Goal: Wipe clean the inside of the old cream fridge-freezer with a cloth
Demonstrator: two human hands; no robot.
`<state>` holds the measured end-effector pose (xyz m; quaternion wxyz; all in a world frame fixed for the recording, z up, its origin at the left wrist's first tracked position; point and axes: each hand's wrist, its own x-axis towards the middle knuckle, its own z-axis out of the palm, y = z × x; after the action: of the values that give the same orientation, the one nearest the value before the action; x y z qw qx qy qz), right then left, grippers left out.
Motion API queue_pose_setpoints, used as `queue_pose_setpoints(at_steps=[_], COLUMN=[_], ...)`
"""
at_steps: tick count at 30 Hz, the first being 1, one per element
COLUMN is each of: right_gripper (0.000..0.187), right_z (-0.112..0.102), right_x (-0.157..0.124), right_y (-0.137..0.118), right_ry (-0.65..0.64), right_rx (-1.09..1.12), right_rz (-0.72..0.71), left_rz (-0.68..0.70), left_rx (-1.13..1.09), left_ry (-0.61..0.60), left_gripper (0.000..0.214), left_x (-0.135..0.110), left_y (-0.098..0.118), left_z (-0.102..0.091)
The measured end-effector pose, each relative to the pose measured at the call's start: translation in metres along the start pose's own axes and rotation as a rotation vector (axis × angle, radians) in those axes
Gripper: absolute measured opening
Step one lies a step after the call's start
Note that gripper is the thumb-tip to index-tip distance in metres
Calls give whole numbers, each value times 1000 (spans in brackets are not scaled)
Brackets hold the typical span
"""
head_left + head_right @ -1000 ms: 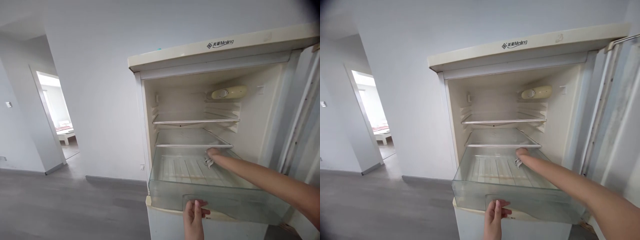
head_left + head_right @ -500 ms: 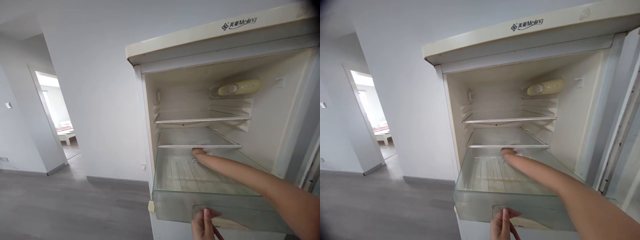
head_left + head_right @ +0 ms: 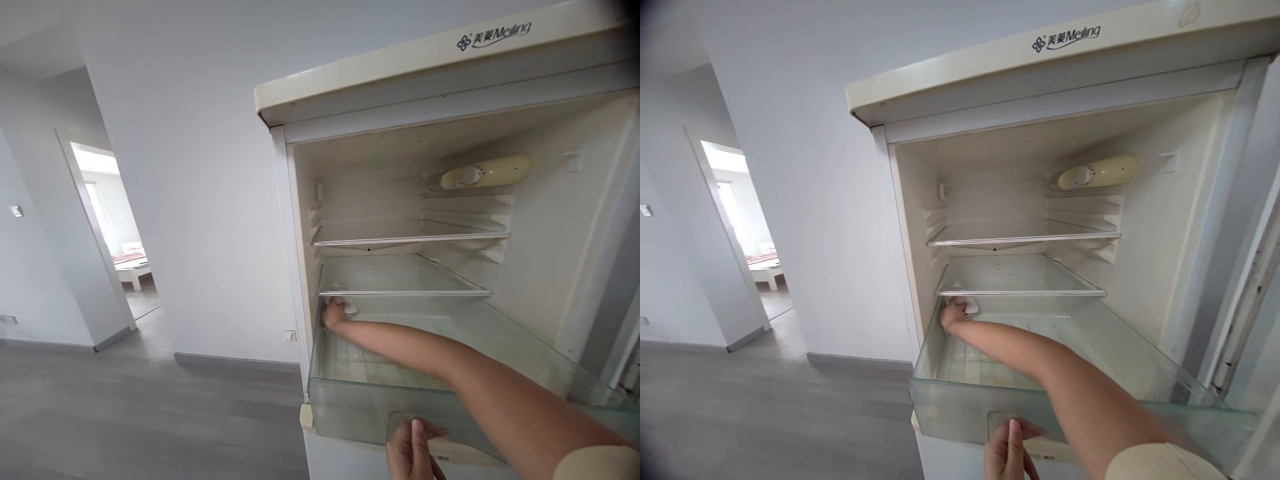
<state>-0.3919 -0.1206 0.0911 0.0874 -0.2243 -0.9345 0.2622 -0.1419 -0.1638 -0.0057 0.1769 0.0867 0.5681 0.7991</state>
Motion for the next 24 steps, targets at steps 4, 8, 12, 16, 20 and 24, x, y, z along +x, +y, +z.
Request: queue_pose_setpoints(at_steps=[4, 8, 12, 16, 20, 24], right_gripper=[52, 72, 64, 56, 51, 40], right_z=[2, -12, -31, -54, -81, -113], right_x=[2, 0, -5, -3, 0, -2], right_y=[6, 35, 74, 111, 147, 189], right_ry=[-10, -78, -141, -132, -116, -95], right_rx=[-41, -168, -268, -402, -443, -339], right_rz=[-86, -248, -408, -514, -534, -542], left_rz=[10, 22, 24, 25, 41, 52], left_rx=[18, 71, 77, 77, 80, 83], left_ry=[-4, 8, 5, 8, -2, -26], left_gripper=[76, 75, 74, 72, 73, 70], left_x=[4, 1, -5, -6, -7, -7], left_y=[7, 17, 23, 26, 26, 25], left_z=[-4, -6, -5, -5, -7, -9])
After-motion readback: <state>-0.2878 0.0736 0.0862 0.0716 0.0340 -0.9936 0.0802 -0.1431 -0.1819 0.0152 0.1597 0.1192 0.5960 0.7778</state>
